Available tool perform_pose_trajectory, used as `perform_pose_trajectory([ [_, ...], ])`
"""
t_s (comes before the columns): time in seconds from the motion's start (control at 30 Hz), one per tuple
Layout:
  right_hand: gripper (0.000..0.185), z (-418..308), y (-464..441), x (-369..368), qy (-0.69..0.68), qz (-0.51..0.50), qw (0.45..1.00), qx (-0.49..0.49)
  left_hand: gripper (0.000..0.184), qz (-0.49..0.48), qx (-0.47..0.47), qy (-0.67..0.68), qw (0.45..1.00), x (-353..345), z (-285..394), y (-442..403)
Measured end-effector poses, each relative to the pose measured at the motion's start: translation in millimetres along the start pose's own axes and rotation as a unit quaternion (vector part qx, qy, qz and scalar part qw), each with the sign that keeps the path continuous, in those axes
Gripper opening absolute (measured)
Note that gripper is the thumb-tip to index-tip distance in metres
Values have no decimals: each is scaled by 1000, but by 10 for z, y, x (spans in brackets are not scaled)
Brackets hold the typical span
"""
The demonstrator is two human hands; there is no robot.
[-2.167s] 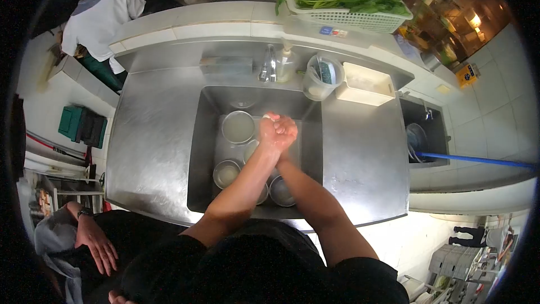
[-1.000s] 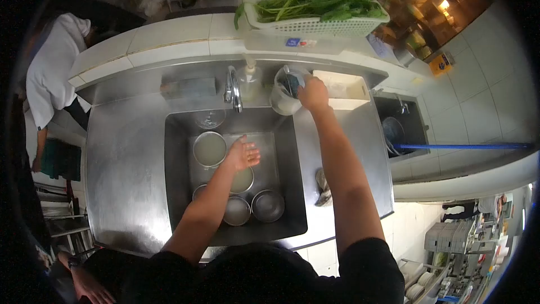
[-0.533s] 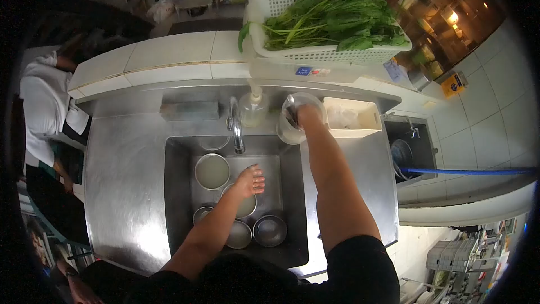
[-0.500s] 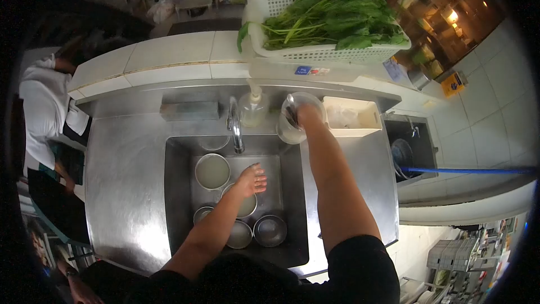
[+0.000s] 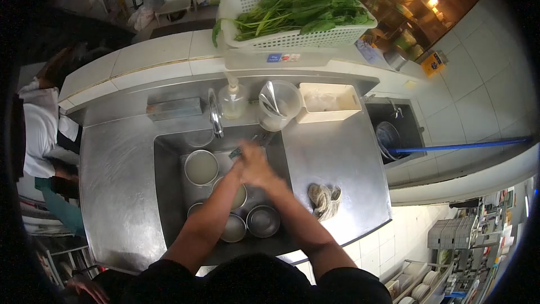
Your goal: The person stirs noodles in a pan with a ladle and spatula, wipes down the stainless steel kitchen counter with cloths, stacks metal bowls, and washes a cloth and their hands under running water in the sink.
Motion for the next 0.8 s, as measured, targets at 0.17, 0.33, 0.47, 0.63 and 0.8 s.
perform_pose_trajectory([
  [0.17,47,594,426,-1108,-297,-56,924,-236,43,273,302,144,902,-486,419,519],
  [0.33,42,251,226,-928,-201,-6,934,-295,64,118,167,419,884,-92,183,524],
  [0.47,37,63,42,-644,-178,-78,946,-260,93,147,272,313,898,-427,827,686],
  [0.63,24,77,-292,-972,-122,-106,973,-168,109,184,207,324,905,-355,1362,927],
  [0.8,22,16,-932,-753,-95,112,979,-142,114,120,172,310,927,89,1301,1098],
])
Point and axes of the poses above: each hand's wrist, its own y-axis away from the middle knuckle, its own x-axis out of the back of the hand, z = x × y, the point moved 1 cm from there along -y, towards the middle knuckle, and after that the axes turned 13 degrees about x, right-handed, at the moved point
